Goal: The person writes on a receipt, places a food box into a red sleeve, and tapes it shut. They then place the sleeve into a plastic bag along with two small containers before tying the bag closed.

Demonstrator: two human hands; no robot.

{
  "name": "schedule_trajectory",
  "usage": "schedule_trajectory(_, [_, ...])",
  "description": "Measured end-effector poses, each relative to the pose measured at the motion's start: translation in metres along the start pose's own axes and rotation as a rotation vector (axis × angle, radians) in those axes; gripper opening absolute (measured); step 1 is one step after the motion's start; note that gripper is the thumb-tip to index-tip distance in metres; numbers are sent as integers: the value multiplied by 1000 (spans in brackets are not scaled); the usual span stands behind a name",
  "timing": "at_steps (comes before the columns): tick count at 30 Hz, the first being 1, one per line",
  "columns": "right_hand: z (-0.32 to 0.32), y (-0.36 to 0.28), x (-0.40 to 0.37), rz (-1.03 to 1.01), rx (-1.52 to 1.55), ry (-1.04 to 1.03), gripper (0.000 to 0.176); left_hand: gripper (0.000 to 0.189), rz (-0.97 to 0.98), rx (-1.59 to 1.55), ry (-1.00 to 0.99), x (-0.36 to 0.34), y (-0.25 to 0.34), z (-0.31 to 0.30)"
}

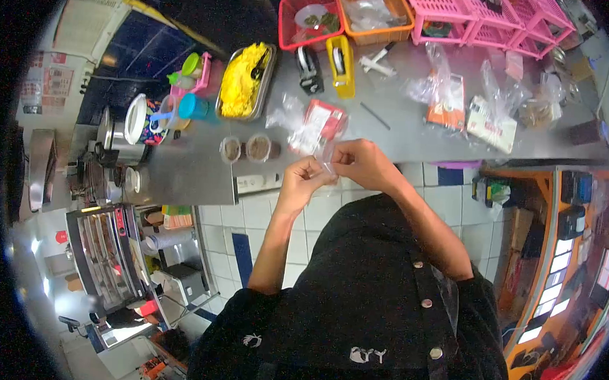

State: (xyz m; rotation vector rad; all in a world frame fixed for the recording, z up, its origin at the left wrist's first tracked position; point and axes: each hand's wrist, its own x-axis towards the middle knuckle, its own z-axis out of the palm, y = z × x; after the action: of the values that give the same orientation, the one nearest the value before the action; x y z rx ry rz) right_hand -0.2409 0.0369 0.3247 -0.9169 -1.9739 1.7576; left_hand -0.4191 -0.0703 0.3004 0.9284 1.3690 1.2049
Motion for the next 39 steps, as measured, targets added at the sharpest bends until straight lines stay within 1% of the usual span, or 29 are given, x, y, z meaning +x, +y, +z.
schedule_trajectory(1, [16,-4,-9,14,2,-11,15,14,-8,-90,25,-18,-2,-9])
schedule_trajectory(3, [49,-14,-21,-34,-172,176,18,17,-17,-189,71,-53,-10,-30])
schedule_trajectory(4, [69,-19,-31,-24,-128,133,19,17,41,-34,182,-68,-19,-41])
schedule_trajectory(5, [93,-7,-38,-187,-124,137,16,17,103,127,288,-79,-23,-51])
schedule_trajectory(7, [138,-1,-46,-260,-120,249,16,15,111,98,317,-106,-23,-44])
schedule_trajectory(9, [157,-5,-49,-249,-98,207,17,16,367,292,272,-124,-30,-43])
schedule_trajectory(11, [168,-14,-51,-245,-86,180,17,16,326,249,302,-146,-34,-54])
schedule_trajectory(13, [175,-21,-58,-91,-138,129,16,15,331,548,385,-159,-48,-76])
schedule_trajectory(14, [182,-22,-61,-85,-140,128,16,15,305,550,380,-161,-51,-78])
schedule_trajectory(15, [191,-24,-61,-233,-194,190,15,15,305,548,378,-159,-44,-70])
schedule_trajectory(16, [198,-25,-62,-380,-245,249,15,15,284,396,388,-157,-36,-56])
schedule_trajectory(17, [199,-27,-59,-383,-245,247,15,15,268,246,399,-155,-30,-50])
schedule_trajectory(18, [198,-30,-54,-483,-345,352,15,19,290,311,312,-153,-37,-55])
schedule_trajectory(19, [199,-30,-53,-575,-444,456,15,19,288,309,312,-151,-36,-60])
schedule_trajectory(20, [204,-5,-56,-356,-328,424,13,19,306,385,294,-151,-34,-65])
schedule_trajectory(21, [211,8,-59,-349,-331,420,13,19,326,461,274,-147,-25,-69])
schedule_trajectory(22, [218,19,-64,-242,-296,395,14,20,464,569,285,-144,-13,-70])
schedule_trajectory(23, [222,24,-66,-139,-260,366,14,20,459,568,288,-144,-15,-69])
schedule_trajectory(24, [223,8,-65,-234,-261,393,12,19,529,572,331,-146,-18,-65])
schedule_trajectory(25, [218,-5,-64,-225,-256,397,12,18,599,575,365,-148,-20,-63])
schedule_trajectory(26, [208,-17,-58,-270,-309,446,14,18,597,576,355,-149,-31,-67])
schedule_trajectory(28, [196,-49,-61,-384,-378,566,18,16,200,386,348,-154,-65,-79])
schedule_trajectory(29, [201,-50,-64,-383,-374,559,18,16,194,388,354,-155,-64,-79])
schedule_trajectory(31, [211,-50,-66,-578,-347,605,19,20,269,79,352,-148,-58,-78])
schedule_trajectory(33, [219,-28,-58,-567,-319,610,18,17,260,117,415,-142,-40,-77])
schedule_trajectory(35, [228,-18,-47,-347,-293,630,24,16,320,389,287,-140,-24,-87])
schedule_trajectory(36, [224,-19,-41,-419,-371,683,29,17,414,445,315,-137,-7,-84])
schedule_trajectory(37, [219,-20,-36,-424,-376,683,29,17,419,442,317,-137,-7,-85])
schedule_trajectory(39, [209,-39,-35,-249,107,581,26,20,342,585,188,-147,-6,-90])
